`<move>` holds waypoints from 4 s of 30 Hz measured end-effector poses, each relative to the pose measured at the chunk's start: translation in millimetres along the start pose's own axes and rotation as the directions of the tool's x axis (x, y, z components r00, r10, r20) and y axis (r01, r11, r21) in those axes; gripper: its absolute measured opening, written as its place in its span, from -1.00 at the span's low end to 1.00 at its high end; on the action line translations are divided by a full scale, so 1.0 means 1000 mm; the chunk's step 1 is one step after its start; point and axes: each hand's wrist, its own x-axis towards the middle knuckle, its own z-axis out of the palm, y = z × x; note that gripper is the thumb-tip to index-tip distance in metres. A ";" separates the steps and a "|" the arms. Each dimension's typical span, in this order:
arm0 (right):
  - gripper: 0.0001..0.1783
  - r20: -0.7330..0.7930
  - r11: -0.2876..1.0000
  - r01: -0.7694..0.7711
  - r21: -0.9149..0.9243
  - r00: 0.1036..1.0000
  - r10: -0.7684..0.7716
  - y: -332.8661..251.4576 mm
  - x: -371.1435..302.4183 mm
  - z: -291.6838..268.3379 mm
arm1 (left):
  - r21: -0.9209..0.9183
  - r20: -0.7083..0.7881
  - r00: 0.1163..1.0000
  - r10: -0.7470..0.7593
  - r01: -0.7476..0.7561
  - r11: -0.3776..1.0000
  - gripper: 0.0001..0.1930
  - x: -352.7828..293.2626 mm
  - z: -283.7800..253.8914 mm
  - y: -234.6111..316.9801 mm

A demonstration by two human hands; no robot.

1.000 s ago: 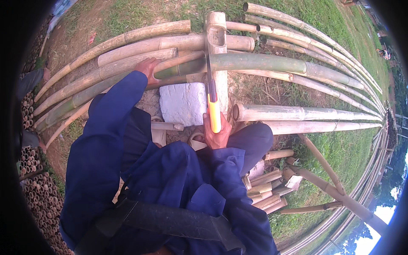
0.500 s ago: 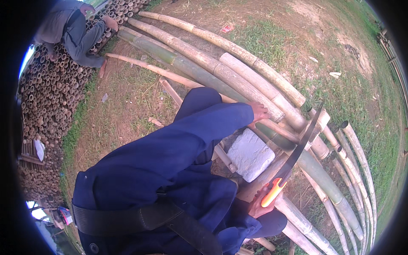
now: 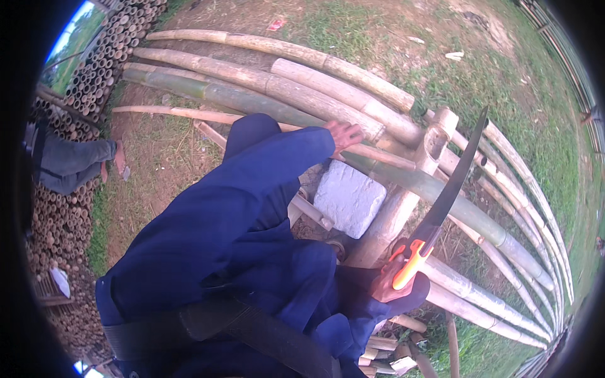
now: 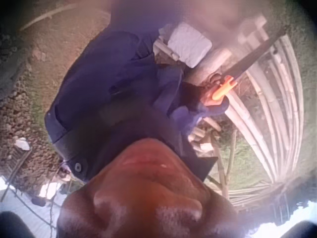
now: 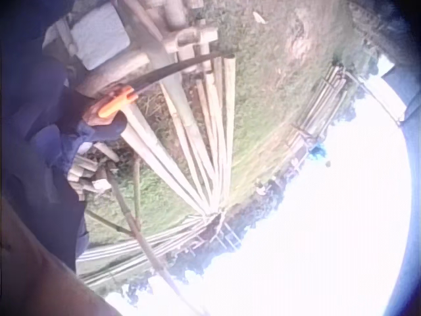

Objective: The person uses a hand saw to cut bamboo poles into shorter sections. They position each pole on a makeshift support, saw through it, then move the cut piece aside and repeat the process with additional poles.

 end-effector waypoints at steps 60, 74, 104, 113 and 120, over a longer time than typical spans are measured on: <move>-0.74 0.911 0.397 0.895 -0.202 0.320 -0.259 0.005 0.150 0.210 | -0.111 0.045 0.986 -0.158 0.162 0.980 -0.37 -0.034 -0.011 0.005; -0.78 0.843 0.438 0.862 -0.253 0.419 -0.338 0.001 0.147 0.187 | -0.282 -0.133 0.984 -0.117 0.076 0.956 -0.35 -0.034 -0.045 0.018; -0.71 0.770 0.359 0.922 -0.146 0.334 -0.544 -0.010 0.173 0.187 | -0.217 -0.313 0.939 -0.142 0.075 0.973 -0.37 -0.008 -0.039 0.018; -0.59 0.822 0.432 0.898 -0.079 0.304 -0.482 -0.006 0.166 0.169 | -0.189 -0.351 0.934 -0.066 -0.002 0.982 -0.38 -0.010 -0.011 0.019; -0.51 0.841 0.594 0.773 -0.221 0.460 -0.286 0.033 0.156 0.171 | -0.129 -0.463 0.886 0.035 -0.106 0.986 -0.43 -0.015 0.003 0.018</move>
